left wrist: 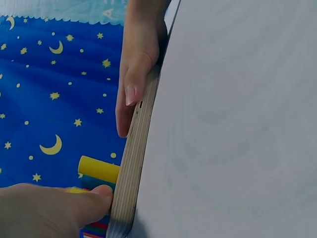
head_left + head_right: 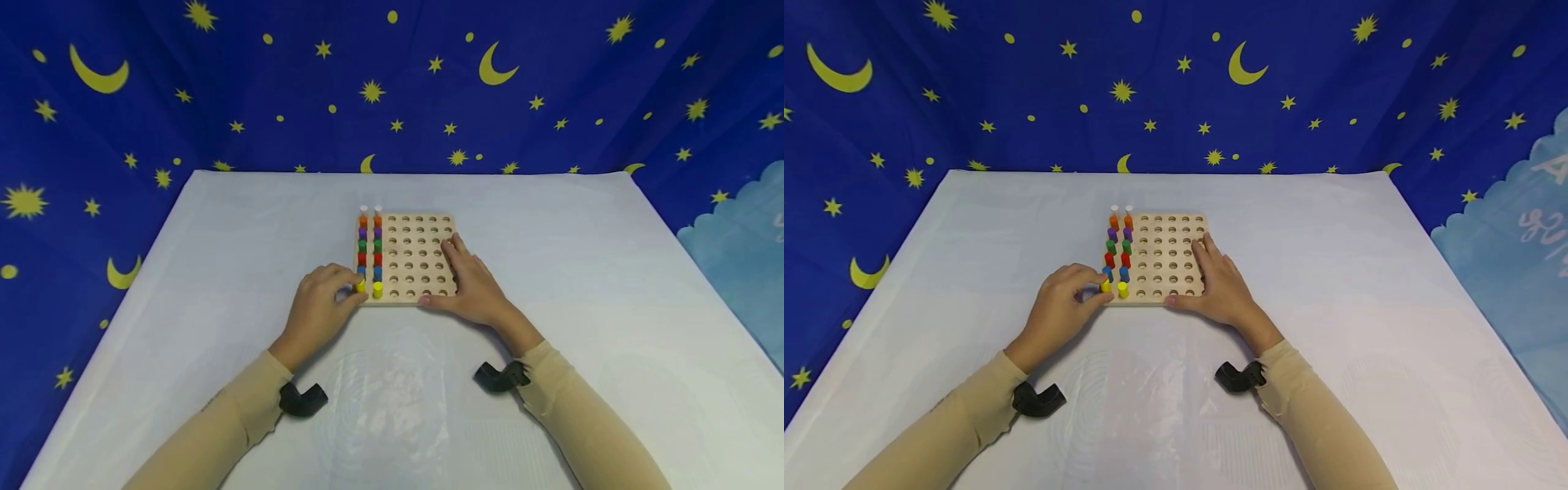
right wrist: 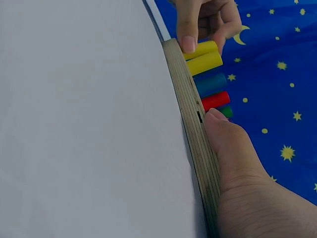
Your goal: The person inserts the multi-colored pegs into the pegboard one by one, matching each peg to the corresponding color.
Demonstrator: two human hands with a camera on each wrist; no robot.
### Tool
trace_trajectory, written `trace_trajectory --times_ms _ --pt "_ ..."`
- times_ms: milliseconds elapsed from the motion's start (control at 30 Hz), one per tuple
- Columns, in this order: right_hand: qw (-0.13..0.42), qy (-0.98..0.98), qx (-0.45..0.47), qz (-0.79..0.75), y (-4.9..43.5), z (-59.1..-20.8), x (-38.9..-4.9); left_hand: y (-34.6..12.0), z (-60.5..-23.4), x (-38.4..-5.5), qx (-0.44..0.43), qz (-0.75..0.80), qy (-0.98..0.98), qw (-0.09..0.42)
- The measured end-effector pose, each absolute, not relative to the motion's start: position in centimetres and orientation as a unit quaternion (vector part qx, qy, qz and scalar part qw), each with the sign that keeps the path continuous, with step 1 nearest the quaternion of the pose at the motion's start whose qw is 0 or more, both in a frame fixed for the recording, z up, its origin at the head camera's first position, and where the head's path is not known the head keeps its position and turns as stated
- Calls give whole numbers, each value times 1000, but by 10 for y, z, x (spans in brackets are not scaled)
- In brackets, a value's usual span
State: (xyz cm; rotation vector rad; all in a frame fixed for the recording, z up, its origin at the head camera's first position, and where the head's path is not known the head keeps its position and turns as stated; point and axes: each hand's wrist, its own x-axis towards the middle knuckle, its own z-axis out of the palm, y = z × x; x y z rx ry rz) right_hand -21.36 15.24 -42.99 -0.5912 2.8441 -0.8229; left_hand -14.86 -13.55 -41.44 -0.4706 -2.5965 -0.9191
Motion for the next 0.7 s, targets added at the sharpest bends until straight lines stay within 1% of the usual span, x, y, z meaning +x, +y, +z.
trace_trajectory --times_ms 67,133,267,533,633,700 --pt "61 940 -195 -273 153 -430 -213 -135 -415 -148 -177 -303 -916 192" --pt "61 940 -194 -274 153 -430 -212 -135 -415 -147 -187 -292 -917 199" --pt "61 939 -193 -279 152 -430 -211 -136 -415 -146 -192 -292 -915 201" --pt "69 939 -202 -270 145 -425 -209 -140 -406 -146 -157 -270 -918 244" --pt "43 952 -198 -231 140 -415 -204 -140 -394 -144 -137 -238 -933 231" --pt "7 963 -192 -189 135 -405 -199 -138 -384 -142 -117 -212 -947 211"
